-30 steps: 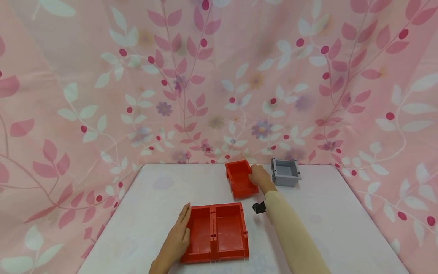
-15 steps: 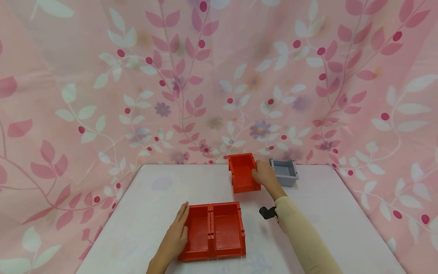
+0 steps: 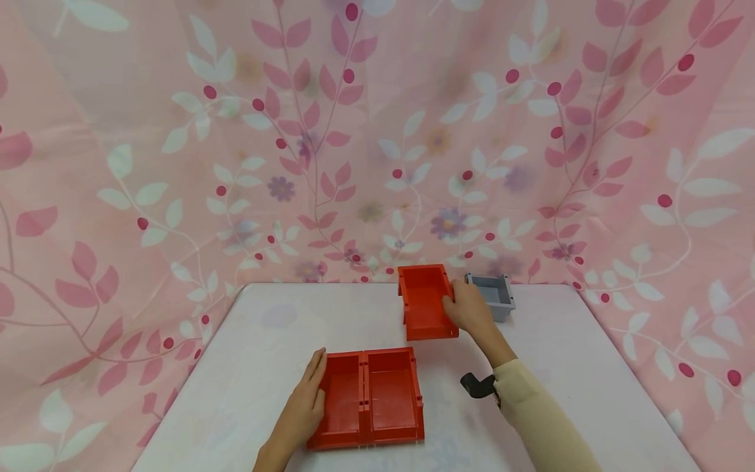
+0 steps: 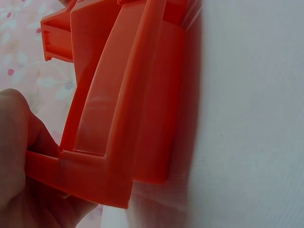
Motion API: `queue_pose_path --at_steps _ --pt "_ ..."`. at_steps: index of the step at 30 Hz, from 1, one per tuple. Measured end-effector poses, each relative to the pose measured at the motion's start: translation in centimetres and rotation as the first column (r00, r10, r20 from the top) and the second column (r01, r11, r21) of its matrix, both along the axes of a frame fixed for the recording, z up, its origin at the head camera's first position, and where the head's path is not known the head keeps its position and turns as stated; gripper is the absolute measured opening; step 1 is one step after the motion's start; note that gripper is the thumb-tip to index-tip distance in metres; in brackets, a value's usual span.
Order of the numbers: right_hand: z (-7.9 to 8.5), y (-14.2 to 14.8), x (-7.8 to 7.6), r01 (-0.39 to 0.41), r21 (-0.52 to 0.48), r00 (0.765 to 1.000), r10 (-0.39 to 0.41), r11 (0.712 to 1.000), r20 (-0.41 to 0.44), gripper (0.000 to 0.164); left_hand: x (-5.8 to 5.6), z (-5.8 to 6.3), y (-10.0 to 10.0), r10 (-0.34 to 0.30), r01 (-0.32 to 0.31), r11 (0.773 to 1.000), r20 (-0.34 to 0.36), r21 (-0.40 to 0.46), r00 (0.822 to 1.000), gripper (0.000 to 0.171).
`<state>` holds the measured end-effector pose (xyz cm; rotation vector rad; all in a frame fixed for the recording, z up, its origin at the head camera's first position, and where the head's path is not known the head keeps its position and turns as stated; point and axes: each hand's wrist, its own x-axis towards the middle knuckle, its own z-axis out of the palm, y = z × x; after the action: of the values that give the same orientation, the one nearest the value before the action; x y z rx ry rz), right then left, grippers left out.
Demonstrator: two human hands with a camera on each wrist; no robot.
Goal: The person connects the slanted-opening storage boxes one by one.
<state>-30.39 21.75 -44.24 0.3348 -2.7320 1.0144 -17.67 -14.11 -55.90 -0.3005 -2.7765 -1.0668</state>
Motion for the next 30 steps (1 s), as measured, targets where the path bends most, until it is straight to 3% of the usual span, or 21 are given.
queue_pose_path --at_steps 10,20,30 --pt "0.4 0.6 3.2 0.021 0.029 1.0 -0.021 0.999 -0.019 0.02 0.1 -0.3 -0.1 -0.003 0.003 1.0 -0.008 0.007 1.0 0.068" --pt "-0.7 1.4 6.4 0.025 0.03 0.997 -0.022 0.999 -0.08 0.014 0.0 -0.1 0.0 -0.021 0.021 1.0 -0.023 0.02 1.0 0.066" --pt "-1.5 1.6 8.9 0.056 0.018 0.997 -0.057 0.998 0.057 0.021 0.1 -0.1 -0.1 -0.023 0.024 1.0 -0.058 0.012 0.998 0.066"
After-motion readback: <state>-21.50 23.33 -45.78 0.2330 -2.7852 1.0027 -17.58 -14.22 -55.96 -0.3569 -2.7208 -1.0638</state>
